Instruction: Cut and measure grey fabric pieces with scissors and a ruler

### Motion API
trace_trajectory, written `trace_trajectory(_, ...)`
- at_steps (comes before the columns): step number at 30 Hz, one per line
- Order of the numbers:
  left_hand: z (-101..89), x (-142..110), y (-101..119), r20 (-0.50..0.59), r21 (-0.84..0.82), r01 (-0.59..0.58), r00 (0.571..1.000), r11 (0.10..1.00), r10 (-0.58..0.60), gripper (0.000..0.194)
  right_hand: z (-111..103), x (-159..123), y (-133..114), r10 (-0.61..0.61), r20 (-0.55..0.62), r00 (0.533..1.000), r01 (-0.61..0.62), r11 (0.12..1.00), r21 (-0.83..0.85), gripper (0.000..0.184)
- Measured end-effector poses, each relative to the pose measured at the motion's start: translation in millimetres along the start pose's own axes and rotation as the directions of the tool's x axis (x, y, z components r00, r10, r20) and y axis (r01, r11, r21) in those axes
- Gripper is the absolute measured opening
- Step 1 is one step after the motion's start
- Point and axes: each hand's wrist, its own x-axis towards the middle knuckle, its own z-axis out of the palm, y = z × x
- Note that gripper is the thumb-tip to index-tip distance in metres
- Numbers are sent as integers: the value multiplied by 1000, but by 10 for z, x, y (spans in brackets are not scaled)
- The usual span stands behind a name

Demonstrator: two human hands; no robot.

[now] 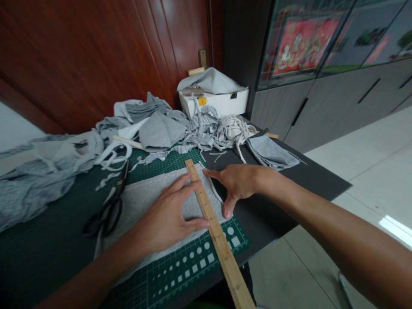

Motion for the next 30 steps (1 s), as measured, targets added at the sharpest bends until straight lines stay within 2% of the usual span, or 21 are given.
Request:
trace_trajectory(6,6,-13,31,-8,18,-9,1000,1000,10,92,-4,-8,-7,-11,6,1000,11,1000,5,151)
trace_trajectory(11,117,-25,7,-79,23,-9,997,1000,11,89,5,2,-6,-1,-6,1000,1,1000,-10,149)
trace_trajectory(15,180,-31,-38,-88,48,-40,995,998,45,90,12,6,2,-21,-11,1000,22,1000,6,148)
trace_trajectory(30,182,-46,-68,-109,67,-41,993,997,48,87,26,5,28,-11,-24,1000,11,1000,-8,149)
